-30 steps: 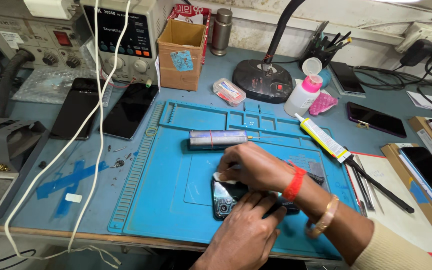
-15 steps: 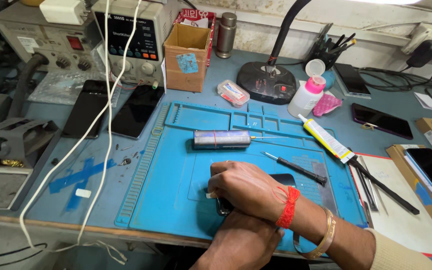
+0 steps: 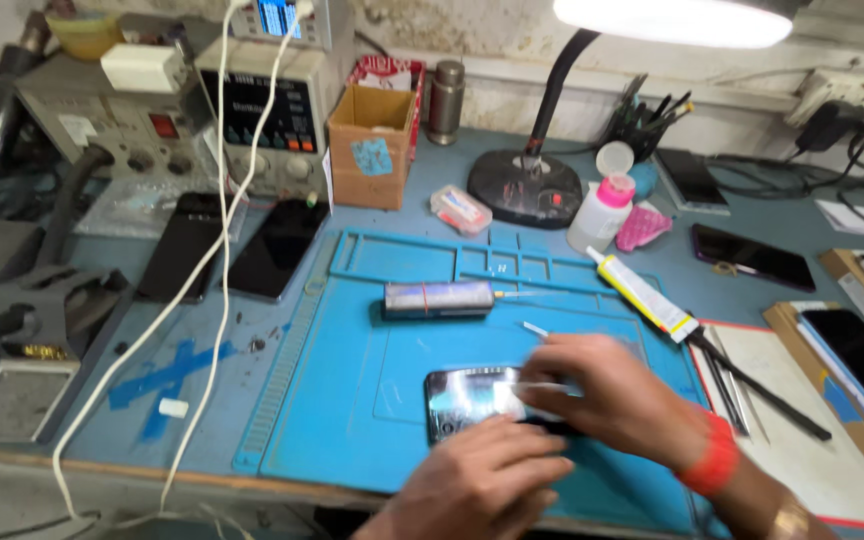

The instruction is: The person squeezes adhesive from a tube around the edge of an opened smartphone back cover on a repair mat, then uses a heated tool to warm the cover, presses the cover onto the phone body, wipes the assembled phone with a tissue, and places rubber bands around it.

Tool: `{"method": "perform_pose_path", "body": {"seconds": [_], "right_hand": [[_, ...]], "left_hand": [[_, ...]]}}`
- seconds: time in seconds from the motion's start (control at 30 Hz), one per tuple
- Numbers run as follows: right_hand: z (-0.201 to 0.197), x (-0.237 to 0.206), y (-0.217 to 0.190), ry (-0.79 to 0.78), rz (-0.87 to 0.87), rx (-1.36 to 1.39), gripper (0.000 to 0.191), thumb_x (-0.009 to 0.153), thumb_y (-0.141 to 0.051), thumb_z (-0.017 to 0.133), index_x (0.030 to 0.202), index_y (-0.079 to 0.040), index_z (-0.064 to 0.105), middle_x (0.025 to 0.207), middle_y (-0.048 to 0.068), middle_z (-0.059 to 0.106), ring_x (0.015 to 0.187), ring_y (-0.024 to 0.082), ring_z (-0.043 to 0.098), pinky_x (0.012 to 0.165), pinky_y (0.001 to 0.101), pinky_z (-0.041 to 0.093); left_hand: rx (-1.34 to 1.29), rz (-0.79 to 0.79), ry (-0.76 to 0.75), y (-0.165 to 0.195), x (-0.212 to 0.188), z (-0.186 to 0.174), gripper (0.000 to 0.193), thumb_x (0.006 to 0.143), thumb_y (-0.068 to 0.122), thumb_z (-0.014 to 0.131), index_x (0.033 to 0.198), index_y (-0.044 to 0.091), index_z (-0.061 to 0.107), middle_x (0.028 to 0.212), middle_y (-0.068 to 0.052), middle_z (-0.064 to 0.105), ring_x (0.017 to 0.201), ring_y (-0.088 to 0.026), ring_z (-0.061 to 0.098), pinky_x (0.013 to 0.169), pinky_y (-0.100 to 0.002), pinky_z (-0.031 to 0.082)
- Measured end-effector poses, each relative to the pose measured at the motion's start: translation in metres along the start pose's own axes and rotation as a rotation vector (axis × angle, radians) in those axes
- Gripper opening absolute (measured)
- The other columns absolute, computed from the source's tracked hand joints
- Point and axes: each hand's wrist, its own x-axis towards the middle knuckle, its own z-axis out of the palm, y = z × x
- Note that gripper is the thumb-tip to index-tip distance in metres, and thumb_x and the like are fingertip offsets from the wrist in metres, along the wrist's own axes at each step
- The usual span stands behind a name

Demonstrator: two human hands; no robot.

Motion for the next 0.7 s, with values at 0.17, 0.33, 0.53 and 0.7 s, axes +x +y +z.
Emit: {"method": "perform_pose_path", "body": {"seconds": [0.17,0.33,0.53,0.7], "right_hand": [[-0.022,-0.046,0.062,0.232,0.169,-0.168,0.018,0.083,-0.023,0.074,0.097,-0.013,0.079,0.096,0.005,0.077,0.09,0.025,0.076,0.081,0.0354,0.058],[-0.006,-0.07,0.11,0.646,0.091,-0.416,0.036,0.074,-0.021,0.079,0.109,-0.014,0.078,0.128,0.011,0.067,0.119,0.034,0.064,0.099,0.0425,0.049],[0.042,-0.087,0.198,0.912,0.147,-0.319,0.034,0.068,-0.024,0.084,0.102,-0.02,0.08,0.12,0.007,0.07,0.108,0.019,0.065,0.091,0.0335,0.053],[0.044,-0.1,0.284,0.87,0.284,-0.284,0.025,0.071,-0.031,0.086,0.094,-0.02,0.082,0.108,0.006,0.074,0.1,0.016,0.073,0.084,0.0309,0.058]], "left_hand": [[0.137,-0.092,0.196,-0.044,0.061,-0.089,0.026,0.088,0.011,0.073,0.112,0.004,0.07,0.114,-0.014,0.073,0.11,-0.034,0.07,0.095,-0.041,0.055],[0.213,-0.725,0.143,-0.151,0.167,-0.166,0.027,0.1,0.014,0.058,0.124,0.01,0.069,0.091,-0.019,0.075,0.081,-0.035,0.077,0.084,-0.042,0.058],[0.727,-0.652,-0.181,-0.244,0.235,-0.197,0.031,0.086,0.003,0.065,0.115,0.004,0.076,0.115,-0.025,0.071,0.111,-0.038,0.069,0.092,-0.048,0.055],[0.778,-0.922,-0.503,-0.27,0.259,-0.19,0.034,0.086,0.005,0.068,0.12,0.006,0.074,0.124,-0.022,0.069,0.117,-0.036,0.067,0.094,-0.048,0.055]]}}
